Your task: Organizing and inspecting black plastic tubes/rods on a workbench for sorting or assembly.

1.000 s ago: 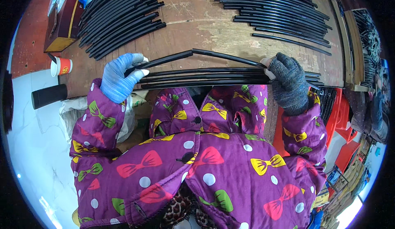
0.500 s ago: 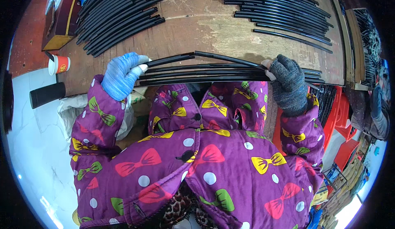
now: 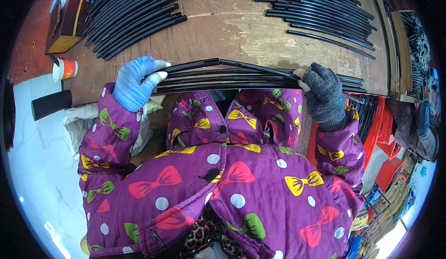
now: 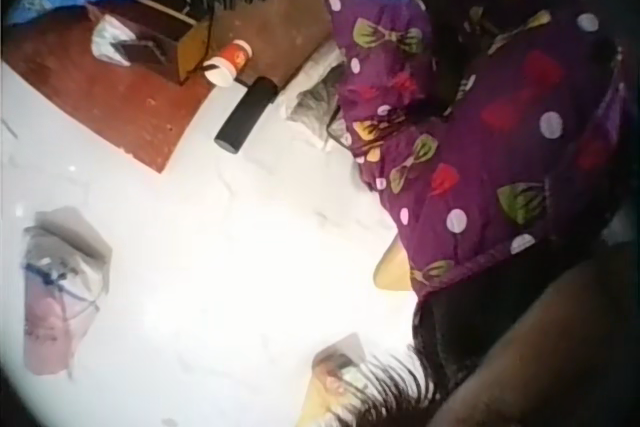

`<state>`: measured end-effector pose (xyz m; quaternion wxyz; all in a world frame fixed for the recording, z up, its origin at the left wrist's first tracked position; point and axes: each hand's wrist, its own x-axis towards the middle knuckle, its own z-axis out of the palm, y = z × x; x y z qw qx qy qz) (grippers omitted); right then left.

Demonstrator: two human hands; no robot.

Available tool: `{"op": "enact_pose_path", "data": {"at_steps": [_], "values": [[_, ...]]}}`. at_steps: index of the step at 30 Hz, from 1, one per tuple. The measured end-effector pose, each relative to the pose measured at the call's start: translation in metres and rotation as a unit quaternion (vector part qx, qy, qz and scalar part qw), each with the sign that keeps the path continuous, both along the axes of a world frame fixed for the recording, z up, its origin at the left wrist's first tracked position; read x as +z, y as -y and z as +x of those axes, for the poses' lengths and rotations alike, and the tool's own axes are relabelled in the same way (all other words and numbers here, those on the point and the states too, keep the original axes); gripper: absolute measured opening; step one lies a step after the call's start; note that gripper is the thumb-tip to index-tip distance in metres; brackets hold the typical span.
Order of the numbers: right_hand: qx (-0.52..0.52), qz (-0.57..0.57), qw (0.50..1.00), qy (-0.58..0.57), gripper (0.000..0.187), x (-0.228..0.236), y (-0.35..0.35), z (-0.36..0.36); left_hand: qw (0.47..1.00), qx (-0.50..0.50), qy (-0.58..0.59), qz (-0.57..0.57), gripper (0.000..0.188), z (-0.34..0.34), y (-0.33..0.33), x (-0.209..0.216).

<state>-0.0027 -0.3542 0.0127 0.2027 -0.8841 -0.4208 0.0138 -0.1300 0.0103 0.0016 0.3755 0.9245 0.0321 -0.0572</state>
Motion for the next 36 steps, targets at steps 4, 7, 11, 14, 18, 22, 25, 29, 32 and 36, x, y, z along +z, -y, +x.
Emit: {"op": "enact_pose_path", "data": {"at_steps": [4,7,11,14,18,22,25,29,32,36], "values": [[0.012,0.036,0.999,-0.004,0.022,-0.003,-0.001,0.003,0.999,-0.013,0.045,0.002,0.018,-0.001,-0.001,-0.002],[0.003,0.02,1.0,-0.007,0.021,-0.003,-0.001,0.003,1.0,-0.003,0.028,-0.01,0.018,0.0,0.0,0.0],[0.002,0.006,1.0,-0.008,0.021,-0.004,0.0,0.003,0.999,0.002,0.036,-0.019,0.018,-0.002,0.001,-0.001],[0.003,0.009,1.0,-0.008,0.021,-0.008,0.002,0.003,1.0,0.008,0.016,-0.025,0.018,-0.001,0.001,0.0],[0.015,0.018,0.999,-0.033,0.023,-0.011,0.005,0.005,1.0,0.017,0.011,-0.002,0.02,-0.001,0.002,0.002],[0.013,0.02,0.999,-0.042,0.025,-0.006,0.002,0.004,0.999,-0.014,0.029,-0.042,0.019,0.0,0.002,-0.002],[0.042,0.011,0.999,-0.026,0.024,0.006,-0.011,0.005,0.996,-0.052,0.071,-0.016,0.019,0.004,0.008,0.001],[0.087,-0.017,0.996,-0.014,0.021,0.016,-0.059,-0.007,0.989,-0.081,0.119,0.044,0.02,0.013,0.03,0.005],[0.116,-0.006,0.993,0.035,0.021,0.02,-0.065,-0.005,0.988,-0.068,0.138,0.027,0.019,0.01,0.021,0.006],[-0.101,0.116,0.988,0.024,0.028,0.019,-0.01,0.022,0.996,-0.016,0.091,-0.017,0.02,0.001,0.007,0.003]]}}
